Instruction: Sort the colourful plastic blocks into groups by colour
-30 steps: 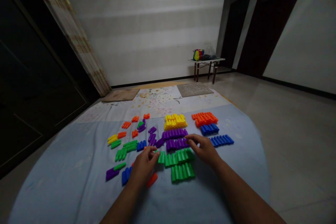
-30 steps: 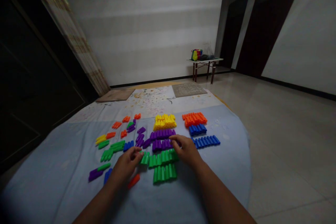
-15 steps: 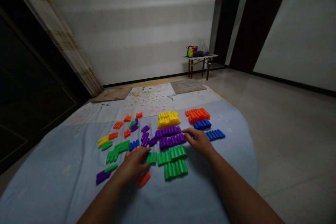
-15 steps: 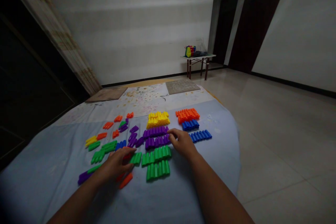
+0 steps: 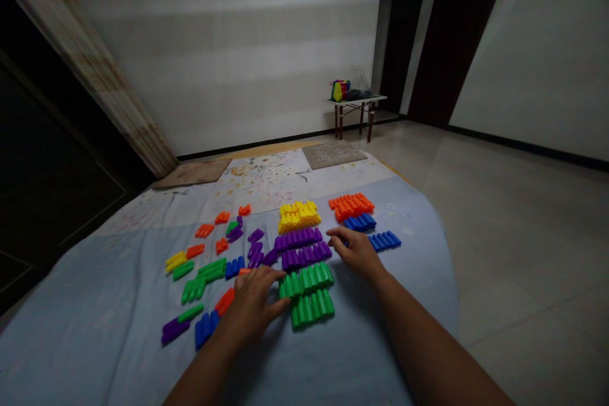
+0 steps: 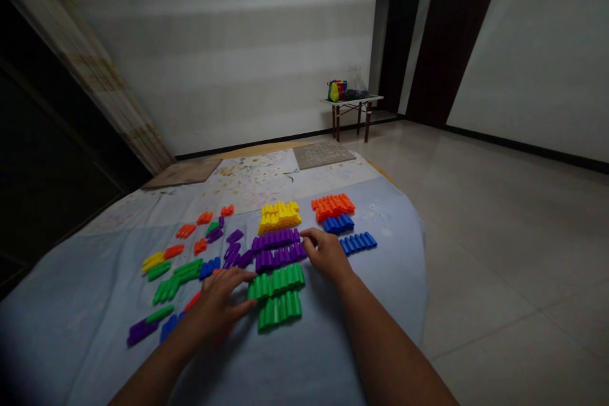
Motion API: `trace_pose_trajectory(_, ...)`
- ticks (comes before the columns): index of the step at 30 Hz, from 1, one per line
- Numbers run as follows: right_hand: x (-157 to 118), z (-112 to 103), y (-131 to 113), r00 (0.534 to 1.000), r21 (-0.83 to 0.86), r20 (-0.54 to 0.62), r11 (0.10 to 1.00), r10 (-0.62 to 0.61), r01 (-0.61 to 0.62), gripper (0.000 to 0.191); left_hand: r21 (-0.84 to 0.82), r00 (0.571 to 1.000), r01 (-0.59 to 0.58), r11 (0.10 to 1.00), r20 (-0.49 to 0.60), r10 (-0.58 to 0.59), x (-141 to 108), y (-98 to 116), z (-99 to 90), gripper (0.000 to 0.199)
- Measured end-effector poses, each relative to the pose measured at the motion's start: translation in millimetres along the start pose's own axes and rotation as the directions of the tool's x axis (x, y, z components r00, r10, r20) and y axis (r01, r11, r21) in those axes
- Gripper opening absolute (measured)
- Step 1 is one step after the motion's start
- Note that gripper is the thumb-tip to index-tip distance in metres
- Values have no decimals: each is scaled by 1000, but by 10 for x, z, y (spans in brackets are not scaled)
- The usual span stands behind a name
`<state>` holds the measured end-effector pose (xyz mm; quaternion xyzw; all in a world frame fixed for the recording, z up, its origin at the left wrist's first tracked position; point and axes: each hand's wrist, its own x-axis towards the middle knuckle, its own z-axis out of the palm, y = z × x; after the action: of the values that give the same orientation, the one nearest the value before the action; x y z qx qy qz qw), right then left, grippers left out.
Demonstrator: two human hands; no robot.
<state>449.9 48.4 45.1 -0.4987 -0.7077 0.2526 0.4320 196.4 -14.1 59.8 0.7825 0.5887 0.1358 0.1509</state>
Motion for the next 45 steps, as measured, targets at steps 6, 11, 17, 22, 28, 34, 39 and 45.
trace_pose_trajectory(6,-4,-1,-35,1000,12,6,1000,5,-5,25,1,998,36,999,43,-36,50,69,37,41)
trace_pose_trajectory(11,-24,-20,-95,1000,5,18,1000,-5,5,26,-8,999,32,999,42,-32,61,89,56,41)
trace_pose_trajectory(17,-41,11,-1,999,21,50,1000,15,-16,26,-43,992,96,994,-77,-99,-44,17,-15,43)
trace_pose_trajectory(22,-41,29,74,995,-15,89,999,40,-39,28,8,908,316,949,-291,-301,-210,-408,-278,32)
trace_pose_trajectory(28,-57,46,49,995,-28,93,999,30,-28,29,106,811,543,833,-325,-487,-262,-990,-477,36)
trace_pose_trajectory(34,-58,51,38,996,-36,87,999,22,-19,30,209,850,507,836,-283,-444,-62,-975,-405,41)
trace_pose_trajectory(39,-49,51,11,995,-38,103,999,12,-8,29,292,892,437,851,-257,-371,50,-892,-406,31)
trace_pose_trajectory(45,-41,45,20,995,-35,98,999,10,-7,29,243,903,421,874,-208,-377,49,-1071,-411,40)
